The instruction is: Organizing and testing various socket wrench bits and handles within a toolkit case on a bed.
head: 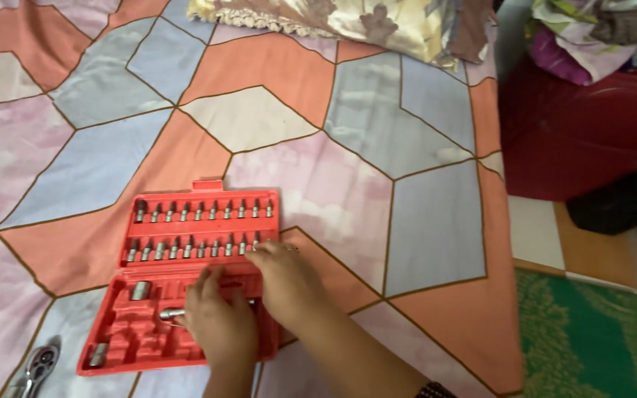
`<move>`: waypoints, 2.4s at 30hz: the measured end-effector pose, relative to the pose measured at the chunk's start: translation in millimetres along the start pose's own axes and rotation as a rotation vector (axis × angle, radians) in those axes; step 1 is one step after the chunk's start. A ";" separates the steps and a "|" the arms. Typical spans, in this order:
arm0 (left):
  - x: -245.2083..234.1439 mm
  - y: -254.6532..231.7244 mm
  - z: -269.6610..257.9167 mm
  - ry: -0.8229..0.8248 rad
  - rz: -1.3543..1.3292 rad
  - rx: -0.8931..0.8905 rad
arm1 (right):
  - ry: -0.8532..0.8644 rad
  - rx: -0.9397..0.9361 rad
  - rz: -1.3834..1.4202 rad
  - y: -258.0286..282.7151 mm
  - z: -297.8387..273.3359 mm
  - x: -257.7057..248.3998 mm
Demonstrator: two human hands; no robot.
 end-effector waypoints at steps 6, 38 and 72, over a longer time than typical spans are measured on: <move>5.6 -25.7 -39.7 0.017 -0.066 0.060 | -0.003 0.058 0.052 -1.2 -22.9 -29.3; -110.4 14.0 -108.9 -0.195 -0.393 -0.276 | 0.156 -0.094 0.290 98.6 -99.4 1.8; -184.3 203.9 -64.9 -0.177 0.264 -0.419 | 0.419 -0.252 -0.362 168.8 -87.9 215.8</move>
Point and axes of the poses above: each hand's wrist, its own z-axis towards the middle knuckle, its own x-axis out of the palm, y = z × x, the point moved 1 cm from there along z, towards the middle knuckle, and after that the axes turned 1 degree about -z, right-handed, at the moved point
